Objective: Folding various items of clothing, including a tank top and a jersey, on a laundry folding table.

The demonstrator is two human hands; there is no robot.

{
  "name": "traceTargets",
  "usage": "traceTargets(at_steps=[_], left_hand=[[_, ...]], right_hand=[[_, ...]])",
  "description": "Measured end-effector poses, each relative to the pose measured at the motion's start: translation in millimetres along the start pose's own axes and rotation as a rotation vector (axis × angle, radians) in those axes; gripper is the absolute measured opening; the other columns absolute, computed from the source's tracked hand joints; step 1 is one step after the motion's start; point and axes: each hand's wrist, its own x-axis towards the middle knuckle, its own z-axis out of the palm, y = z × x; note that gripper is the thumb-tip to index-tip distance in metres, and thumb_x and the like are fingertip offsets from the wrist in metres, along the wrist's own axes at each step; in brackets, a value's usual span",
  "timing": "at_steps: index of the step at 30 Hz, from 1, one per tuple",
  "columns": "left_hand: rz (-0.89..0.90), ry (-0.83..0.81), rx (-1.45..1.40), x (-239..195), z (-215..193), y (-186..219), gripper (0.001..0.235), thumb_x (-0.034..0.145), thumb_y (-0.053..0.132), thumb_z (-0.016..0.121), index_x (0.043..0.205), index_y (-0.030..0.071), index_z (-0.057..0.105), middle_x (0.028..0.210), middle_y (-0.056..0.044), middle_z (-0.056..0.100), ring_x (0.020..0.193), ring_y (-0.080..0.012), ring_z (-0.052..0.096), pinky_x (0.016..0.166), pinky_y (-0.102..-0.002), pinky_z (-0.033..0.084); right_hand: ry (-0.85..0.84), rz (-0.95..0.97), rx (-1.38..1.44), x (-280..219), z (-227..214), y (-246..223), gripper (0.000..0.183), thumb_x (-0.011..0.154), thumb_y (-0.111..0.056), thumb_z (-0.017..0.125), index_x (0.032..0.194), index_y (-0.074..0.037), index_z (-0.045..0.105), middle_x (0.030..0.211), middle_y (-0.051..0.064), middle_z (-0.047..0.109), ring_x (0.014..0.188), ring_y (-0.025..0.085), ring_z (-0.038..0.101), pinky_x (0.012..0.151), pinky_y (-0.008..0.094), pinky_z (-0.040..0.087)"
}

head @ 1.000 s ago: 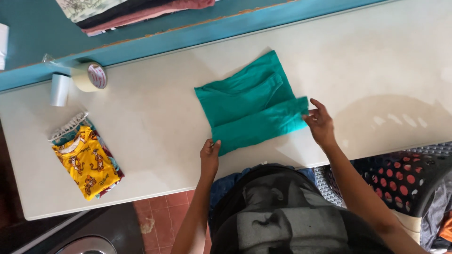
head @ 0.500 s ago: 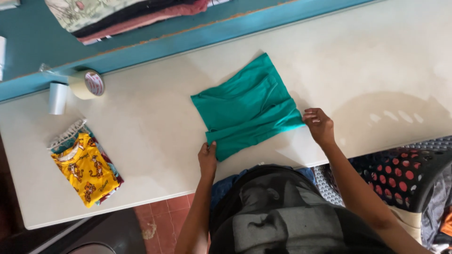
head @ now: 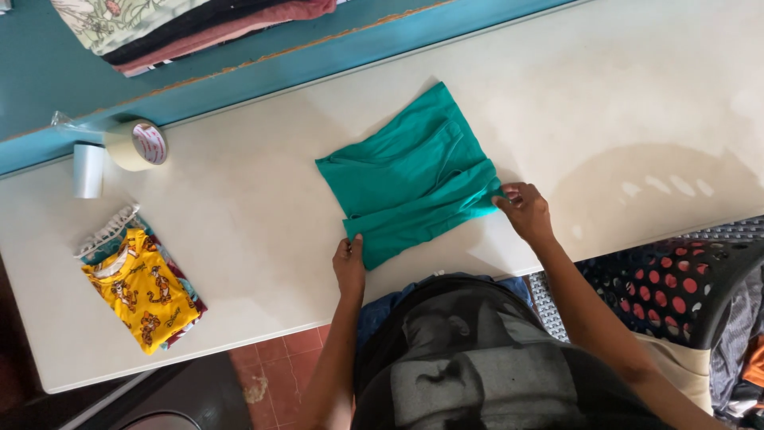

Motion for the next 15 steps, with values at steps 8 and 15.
traceTargets(at_steps=[8,15], left_hand=[[0.061,0.053,-0.016,13,2,-42,0.040,0.104,0.029,0.062,0.078,-0.001,0.057,0.069,-0.002,0.048,0.068,-0.0116,0.042,0.062,-0.031,0.037],[0.221,0.185,0.046,-19,8,17,0.020,0.095,0.019,0.064,0.109,0.005,0.061,0.088,-0.004,0.063,0.080,-0.0157,0.058,0.072,-0.030,0.048]], right_hand=[[-0.006,-0.026,0.034,3,-3,16,0.022,0.087,-0.019,0.083,0.103,-0.006,0.078,0.103,0.012,0.077,0.086,0.020,0.072,0.077,0.033,0.059],[0.078,-0.153,0.019,15,-18,13,0.016,0.092,-0.017,0.077,0.105,-0.007,0.079,0.101,0.013,0.075,0.090,0.021,0.073,0.077,0.032,0.058]])
